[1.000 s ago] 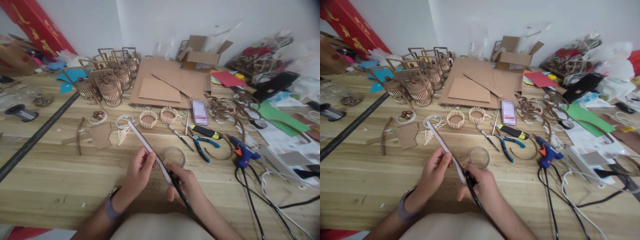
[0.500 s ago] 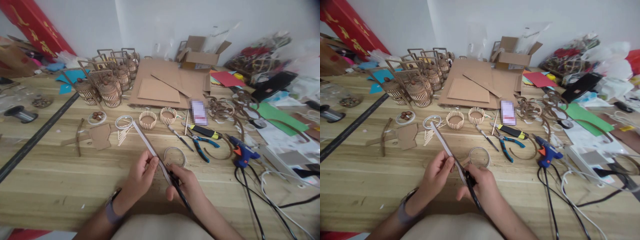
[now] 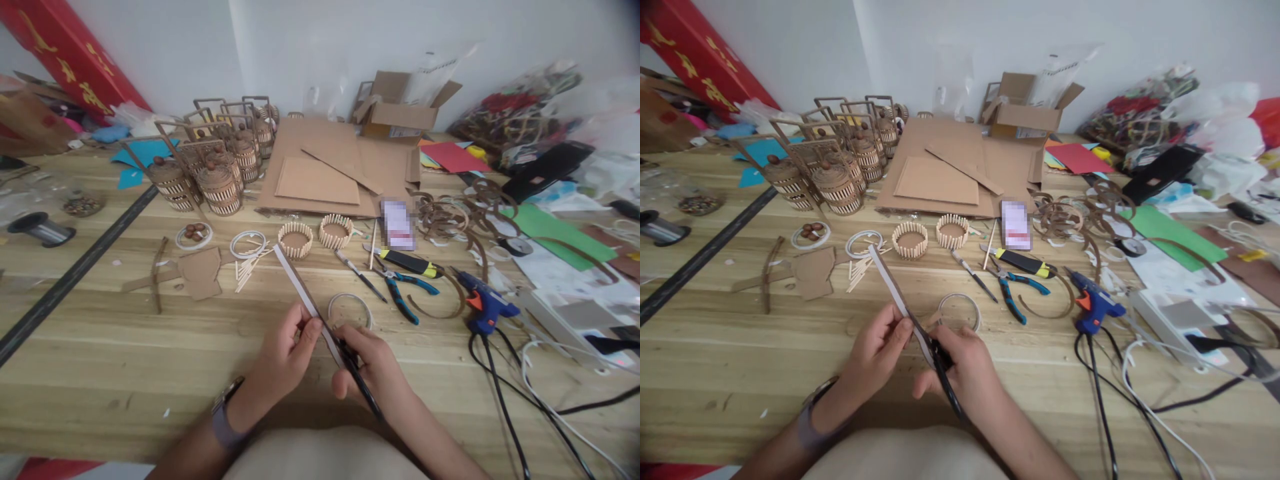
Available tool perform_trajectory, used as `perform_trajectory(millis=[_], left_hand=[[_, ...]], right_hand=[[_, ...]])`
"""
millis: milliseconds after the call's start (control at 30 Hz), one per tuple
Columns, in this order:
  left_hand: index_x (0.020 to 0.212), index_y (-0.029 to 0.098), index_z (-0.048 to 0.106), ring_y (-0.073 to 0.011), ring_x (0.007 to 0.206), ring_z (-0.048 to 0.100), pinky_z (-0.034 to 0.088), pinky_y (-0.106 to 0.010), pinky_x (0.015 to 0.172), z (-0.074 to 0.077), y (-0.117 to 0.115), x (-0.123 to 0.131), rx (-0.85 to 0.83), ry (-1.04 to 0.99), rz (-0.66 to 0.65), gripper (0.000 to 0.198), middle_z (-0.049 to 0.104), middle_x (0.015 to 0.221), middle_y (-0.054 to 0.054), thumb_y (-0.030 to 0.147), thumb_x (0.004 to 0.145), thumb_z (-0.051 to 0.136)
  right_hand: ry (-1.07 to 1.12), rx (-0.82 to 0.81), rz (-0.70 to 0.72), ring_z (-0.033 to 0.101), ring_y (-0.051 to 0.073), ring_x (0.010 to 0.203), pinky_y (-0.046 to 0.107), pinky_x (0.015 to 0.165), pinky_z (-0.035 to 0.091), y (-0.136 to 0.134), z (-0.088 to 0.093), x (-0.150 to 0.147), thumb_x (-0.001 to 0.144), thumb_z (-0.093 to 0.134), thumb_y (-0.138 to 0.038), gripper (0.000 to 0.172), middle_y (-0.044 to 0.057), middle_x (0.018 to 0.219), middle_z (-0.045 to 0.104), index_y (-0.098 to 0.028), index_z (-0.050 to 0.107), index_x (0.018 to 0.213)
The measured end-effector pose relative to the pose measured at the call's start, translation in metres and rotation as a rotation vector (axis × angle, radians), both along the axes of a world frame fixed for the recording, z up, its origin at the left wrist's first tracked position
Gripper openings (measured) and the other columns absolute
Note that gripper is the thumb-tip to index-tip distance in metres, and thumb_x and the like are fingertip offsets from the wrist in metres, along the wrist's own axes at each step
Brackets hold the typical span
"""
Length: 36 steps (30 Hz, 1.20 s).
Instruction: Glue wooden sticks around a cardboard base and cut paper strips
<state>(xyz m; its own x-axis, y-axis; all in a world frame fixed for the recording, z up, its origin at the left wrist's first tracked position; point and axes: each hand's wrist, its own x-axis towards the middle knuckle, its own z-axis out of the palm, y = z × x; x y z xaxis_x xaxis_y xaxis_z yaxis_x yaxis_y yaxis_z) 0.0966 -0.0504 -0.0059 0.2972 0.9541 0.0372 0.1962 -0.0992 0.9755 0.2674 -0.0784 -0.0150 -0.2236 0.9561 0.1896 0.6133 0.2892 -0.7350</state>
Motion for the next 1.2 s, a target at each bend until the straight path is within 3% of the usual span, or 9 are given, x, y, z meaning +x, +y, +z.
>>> perform_trajectory(millis=[133, 233, 333, 433, 533, 733, 967, 1200], left_hand=[[0.076, 0.022, 0.048, -0.0135, 0.061, 0.046, 0.036, -0.025, 0.058, -0.0014, 0.0, -0.0012, -0.003, 0.027, 0.0, 0.03, 0.047, 0.065, 0.004, 0.042, 0.097, 0.042], [0.078, 0.021, 0.051, -0.0145, 0.063, 0.049, 0.038, -0.026, 0.06, -0.0008, 0.001, -0.0029, 0.053, 0.057, -0.025, 0.031, 0.051, 0.067, 0.003, 0.043, 0.098, 0.041], [0.076, 0.022, 0.051, -0.0146, 0.064, 0.05, 0.039, -0.026, 0.061, 0.0019, 0.0032, -0.0044, 0.101, 0.033, 0.06, 0.033, 0.053, 0.067, 0.002, 0.042, 0.099, 0.038], [0.073, 0.022, 0.047, -0.0133, 0.059, 0.047, 0.038, -0.024, 0.056, 0.0054, 0.0054, -0.0049, 0.046, -0.028, 0.164, 0.031, 0.049, 0.063, 0.004, 0.039, 0.098, 0.04], [0.071, 0.022, 0.045, -0.0125, 0.055, 0.043, 0.036, -0.023, 0.053, 0.0072, 0.0059, -0.0045, 0.037, -0.062, 0.183, 0.03, 0.045, 0.061, 0.005, 0.038, 0.096, 0.045], [0.071, 0.022, 0.044, -0.0126, 0.058, 0.046, 0.039, -0.023, 0.057, 0.0048, 0.0024, -0.0008, 0.013, -0.089, 0.114, 0.03, 0.046, 0.062, 0.004, 0.038, 0.097, 0.043], [0.073, 0.023, 0.044, -0.013, 0.058, 0.045, 0.039, -0.024, 0.057, 0.0039, 0.0013, 0.0013, -0.007, -0.101, 0.115, 0.032, 0.045, 0.063, 0.005, 0.042, 0.098, 0.042], [0.074, 0.022, 0.047, -0.013, 0.061, 0.049, 0.04, -0.024, 0.06, -0.0006, -0.003, 0.0019, -0.034, -0.064, 0.052, 0.03, 0.049, 0.065, 0.004, 0.04, 0.098, 0.042]], right_hand=[[0.027, -0.008, -0.012, 0.04, 0.012, 0.05, 0.023, 0.048, 0.03, 0.0003, -0.0003, 0.0, 0.069, 0.053, -0.084, 0.066, -0.004, 0.052, 0.047, -0.019, 0.06, 0.068], [0.085, -0.002, -0.016, 0.038, 0.012, 0.05, 0.023, 0.048, 0.029, -0.0006, 0.0016, -0.0016, 0.069, 0.044, -0.089, 0.072, -0.003, 0.052, 0.046, -0.019, 0.06, 0.068], [0.094, -0.003, -0.014, 0.039, 0.013, 0.05, 0.024, 0.048, 0.029, -0.0021, 0.0021, -0.0032, 0.069, 0.037, -0.091, 0.076, -0.003, 0.052, 0.046, -0.018, 0.06, 0.069], [0.069, -0.022, 0.004, 0.04, 0.013, 0.051, 0.024, 0.049, 0.029, -0.003, 0.0004, -0.0036, 0.068, 0.038, -0.092, 0.076, -0.002, 0.052, 0.048, -0.019, 0.06, 0.069], [0.047, -0.033, 0.015, 0.042, 0.014, 0.051, 0.024, 0.05, 0.03, -0.0031, -0.0018, -0.0033, 0.066, 0.042, -0.091, 0.076, -0.002, 0.052, 0.049, -0.018, 0.063, 0.074], [0.051, -0.036, -0.002, 0.046, 0.016, 0.052, 0.026, 0.052, 0.033, -0.0024, -0.0026, -0.004, 0.063, 0.033, -0.095, 0.086, 0.0, 0.054, 0.053, -0.017, 0.065, 0.078], [0.047, -0.041, 0.002, 0.044, 0.014, 0.053, 0.023, 0.05, 0.033, -0.0032, -0.0012, -0.0035, 0.068, 0.055, -0.084, 0.066, -0.003, 0.054, 0.05, -0.018, 0.064, 0.073], [0.095, -0.044, 0.016, 0.044, 0.016, 0.053, 0.026, 0.053, 0.034, -0.0023, -0.0008, -0.0041, 0.066, 0.03, -0.094, 0.088, 0.0, 0.056, 0.052, -0.017, 0.067, 0.085]])
